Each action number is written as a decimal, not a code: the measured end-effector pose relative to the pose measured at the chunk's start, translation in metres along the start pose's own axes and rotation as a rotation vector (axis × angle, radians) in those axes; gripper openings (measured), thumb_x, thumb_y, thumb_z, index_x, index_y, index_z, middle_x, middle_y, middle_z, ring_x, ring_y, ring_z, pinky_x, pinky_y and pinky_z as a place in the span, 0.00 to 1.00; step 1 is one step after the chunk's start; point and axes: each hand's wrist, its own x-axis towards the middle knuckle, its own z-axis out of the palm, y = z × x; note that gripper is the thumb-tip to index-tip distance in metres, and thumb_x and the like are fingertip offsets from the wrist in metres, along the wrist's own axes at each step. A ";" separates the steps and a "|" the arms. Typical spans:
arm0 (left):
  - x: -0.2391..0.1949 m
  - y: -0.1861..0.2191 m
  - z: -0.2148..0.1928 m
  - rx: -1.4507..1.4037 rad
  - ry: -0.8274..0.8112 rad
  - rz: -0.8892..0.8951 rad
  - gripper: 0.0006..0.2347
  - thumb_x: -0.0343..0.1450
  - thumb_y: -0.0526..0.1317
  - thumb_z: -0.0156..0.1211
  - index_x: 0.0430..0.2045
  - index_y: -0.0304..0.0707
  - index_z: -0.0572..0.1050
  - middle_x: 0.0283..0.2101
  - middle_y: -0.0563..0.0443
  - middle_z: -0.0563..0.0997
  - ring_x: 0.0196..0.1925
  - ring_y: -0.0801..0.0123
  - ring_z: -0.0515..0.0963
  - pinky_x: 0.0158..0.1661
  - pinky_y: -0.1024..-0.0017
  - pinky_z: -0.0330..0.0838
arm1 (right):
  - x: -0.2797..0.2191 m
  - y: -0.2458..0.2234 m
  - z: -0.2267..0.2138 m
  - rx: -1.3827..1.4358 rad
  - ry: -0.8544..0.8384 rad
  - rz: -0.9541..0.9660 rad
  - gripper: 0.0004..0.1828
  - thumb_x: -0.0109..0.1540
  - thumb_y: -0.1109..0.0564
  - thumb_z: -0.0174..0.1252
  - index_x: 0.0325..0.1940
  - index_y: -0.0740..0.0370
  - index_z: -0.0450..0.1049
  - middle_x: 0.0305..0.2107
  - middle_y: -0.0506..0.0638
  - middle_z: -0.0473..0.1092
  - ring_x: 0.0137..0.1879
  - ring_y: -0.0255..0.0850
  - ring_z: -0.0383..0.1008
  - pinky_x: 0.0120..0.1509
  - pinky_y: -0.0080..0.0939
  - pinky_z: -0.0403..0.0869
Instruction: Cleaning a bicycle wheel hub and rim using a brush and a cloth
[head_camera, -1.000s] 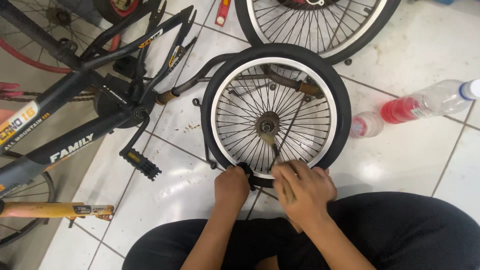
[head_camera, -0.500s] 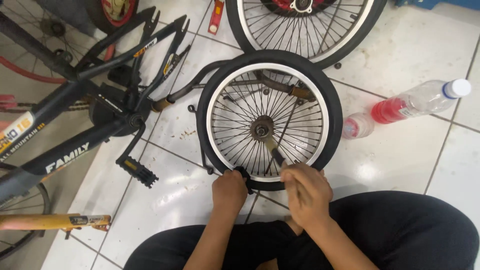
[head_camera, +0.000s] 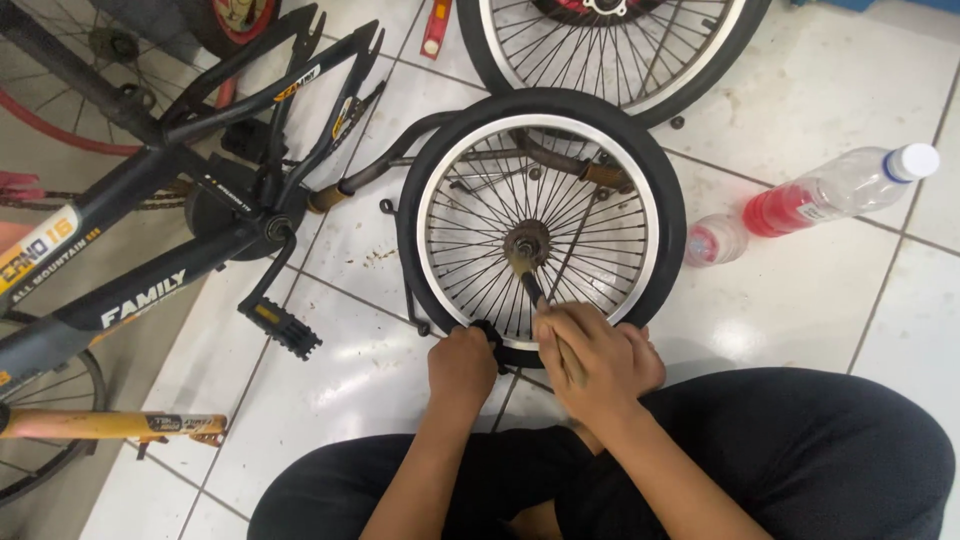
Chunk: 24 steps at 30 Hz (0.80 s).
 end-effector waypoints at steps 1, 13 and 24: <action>0.001 -0.001 0.004 -0.001 -0.002 -0.002 0.08 0.71 0.37 0.56 0.28 0.30 0.81 0.25 0.43 0.79 0.29 0.59 0.84 0.30 0.67 0.81 | 0.004 -0.004 0.000 0.001 -0.002 0.000 0.09 0.66 0.46 0.54 0.34 0.46 0.76 0.24 0.47 0.70 0.28 0.49 0.71 0.50 0.50 0.69; 0.007 -0.006 0.010 -0.028 0.011 0.008 0.10 0.72 0.41 0.58 0.26 0.32 0.80 0.24 0.44 0.79 0.27 0.60 0.84 0.29 0.66 0.81 | 0.016 0.011 -0.018 0.491 0.137 0.143 0.18 0.69 0.59 0.48 0.26 0.54 0.76 0.20 0.42 0.71 0.25 0.40 0.72 0.37 0.38 0.74; 0.002 -0.003 0.004 -0.024 -0.001 0.010 0.11 0.72 0.41 0.59 0.25 0.31 0.81 0.23 0.43 0.79 0.27 0.61 0.84 0.29 0.64 0.81 | -0.020 0.025 0.005 0.428 0.127 0.067 0.14 0.68 0.58 0.51 0.28 0.54 0.75 0.20 0.44 0.71 0.24 0.44 0.72 0.36 0.39 0.74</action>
